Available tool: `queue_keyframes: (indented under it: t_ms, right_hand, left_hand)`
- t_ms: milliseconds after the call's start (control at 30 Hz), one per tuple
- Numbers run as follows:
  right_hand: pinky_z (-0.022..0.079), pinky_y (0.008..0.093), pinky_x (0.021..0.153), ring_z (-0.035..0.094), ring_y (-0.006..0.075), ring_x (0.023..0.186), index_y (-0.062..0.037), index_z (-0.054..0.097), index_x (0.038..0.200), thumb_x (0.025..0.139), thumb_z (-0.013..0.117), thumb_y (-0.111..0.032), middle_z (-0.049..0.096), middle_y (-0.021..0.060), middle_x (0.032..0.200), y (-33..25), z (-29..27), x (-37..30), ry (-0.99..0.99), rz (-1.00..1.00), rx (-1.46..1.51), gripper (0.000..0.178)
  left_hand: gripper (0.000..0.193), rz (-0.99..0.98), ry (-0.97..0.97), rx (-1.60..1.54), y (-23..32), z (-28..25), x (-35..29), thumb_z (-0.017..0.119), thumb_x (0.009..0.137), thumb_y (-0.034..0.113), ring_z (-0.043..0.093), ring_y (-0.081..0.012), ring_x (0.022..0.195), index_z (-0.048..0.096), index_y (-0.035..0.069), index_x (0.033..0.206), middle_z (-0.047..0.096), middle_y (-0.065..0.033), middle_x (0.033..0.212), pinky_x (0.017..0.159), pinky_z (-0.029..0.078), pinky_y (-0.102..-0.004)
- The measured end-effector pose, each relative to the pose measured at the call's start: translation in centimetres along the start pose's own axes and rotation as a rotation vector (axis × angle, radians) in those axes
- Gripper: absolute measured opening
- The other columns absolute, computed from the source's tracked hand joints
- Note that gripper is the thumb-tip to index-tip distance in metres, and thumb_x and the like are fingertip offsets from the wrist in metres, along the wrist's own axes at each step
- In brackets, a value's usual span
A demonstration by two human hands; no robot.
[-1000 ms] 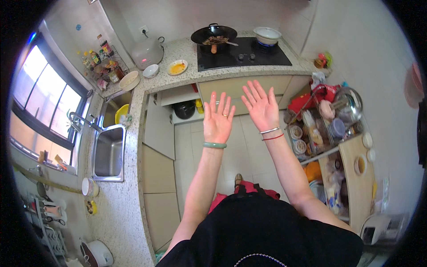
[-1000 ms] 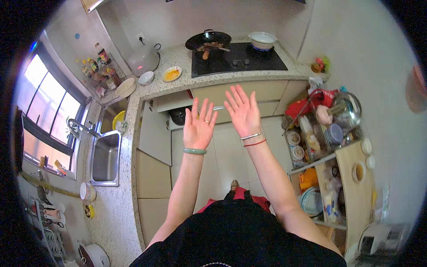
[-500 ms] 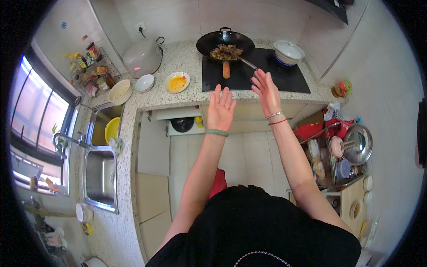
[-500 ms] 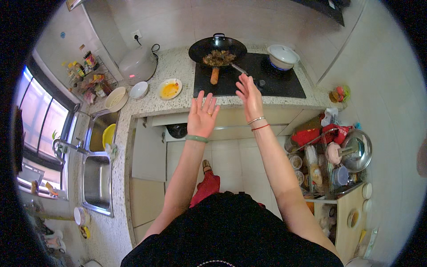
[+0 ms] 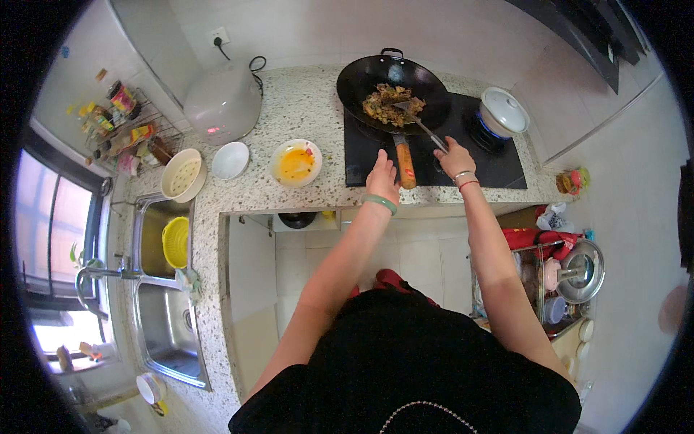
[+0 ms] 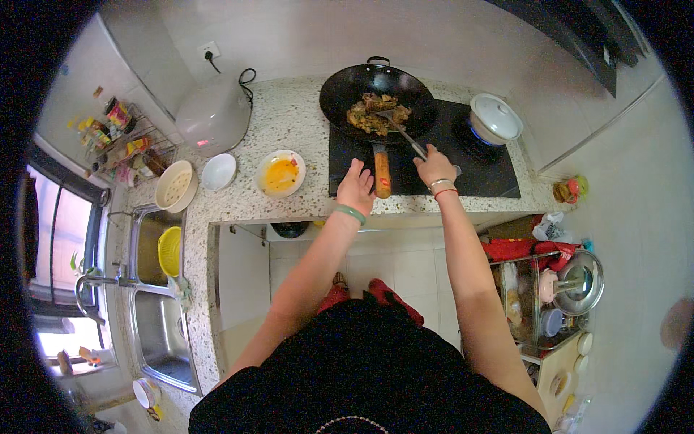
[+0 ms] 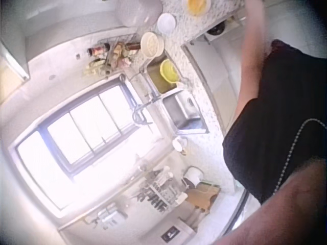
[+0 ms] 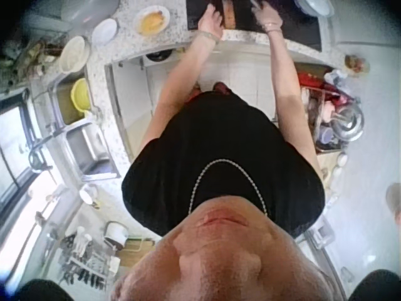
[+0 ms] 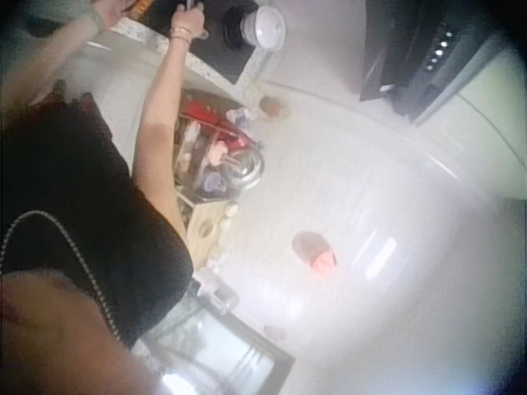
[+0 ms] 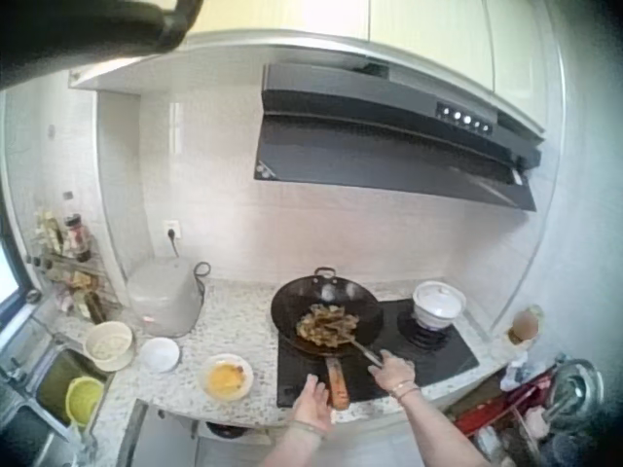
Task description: The person stir-fries meat and vegetables in a wok using a spatula. They transfer the cooked food from a plate into the wok, stir it, and then move a plate of cooked meat to a dining table. The person also cleans the stovetop with a cloth.
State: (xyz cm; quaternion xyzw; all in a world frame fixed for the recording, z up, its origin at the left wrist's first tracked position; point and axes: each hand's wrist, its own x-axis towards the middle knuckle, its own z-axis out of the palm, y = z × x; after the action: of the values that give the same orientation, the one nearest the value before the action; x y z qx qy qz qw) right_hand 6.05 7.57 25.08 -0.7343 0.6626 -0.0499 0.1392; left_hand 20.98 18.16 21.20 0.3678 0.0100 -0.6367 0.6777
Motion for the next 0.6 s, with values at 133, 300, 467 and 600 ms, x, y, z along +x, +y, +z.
queue_keyframes:
  t_ms: [133, 300, 467, 600]
  right_hand:
    - [0.049, 0.0429, 0.080, 0.060, 0.0328, 0.097, -0.0178, 0.048, 0.125, 0.079, 0.062, -0.031, 0.063, 0.0135, 0.106, 0.0, 0.8, 1.7, 0.030, -0.028, -0.049, 0.050]
    - [0.051, 0.0447, 0.069, 0.063, 0.0347, 0.082, -0.0183, 0.056, 0.111, 0.080, 0.061, -0.024, 0.065, 0.0160, 0.088, 0.4, -5.2, 1.1, 0.162, -0.285, -0.136, 0.032]
    - [0.051, 0.0424, 0.068, 0.063, 0.0336, 0.077, -0.0124, 0.067, 0.090, 0.077, 0.064, -0.023, 0.065, 0.0150, 0.081, 0.3, -12.9, -1.4, 0.145, -0.392, -0.327, 0.017]
    - [0.052, 0.0426, 0.068, 0.063, 0.0325, 0.076, -0.0109, 0.068, 0.087, 0.077, 0.064, -0.023, 0.065, 0.0148, 0.080, -0.7, -14.2, -2.9, 0.102, -0.366, -0.446, 0.016]
  left_hand:
    - [0.069, -0.180, -0.163, -0.081, -1.3, -0.5, 3.3, 0.054, 0.088, 0.045, 0.046, -0.0300, 0.116, 0.027, 0.007, 0.138, 0.040, -0.0133, 0.126, 0.092, 0.041, -0.0465]
    - [0.054, -0.374, -0.120, -0.096, -1.4, 0.9, 3.9, 0.056, 0.088, 0.040, 0.055, -0.0278, 0.101, 0.034, 0.016, 0.130, 0.052, -0.0131, 0.112, 0.074, 0.049, -0.0397]
    - [0.035, -0.445, -0.184, -0.075, -0.8, 0.7, 3.8, 0.058, 0.088, 0.035, 0.060, -0.0167, 0.068, 0.041, 0.018, 0.113, 0.059, -0.0080, 0.109, 0.048, 0.048, -0.0269]
    - [0.031, -0.427, -0.206, -0.056, -1.3, 0.5, 4.1, 0.059, 0.088, 0.034, 0.056, -0.0129, 0.059, 0.043, 0.018, 0.109, 0.060, -0.0073, 0.109, 0.046, 0.047, -0.0258]
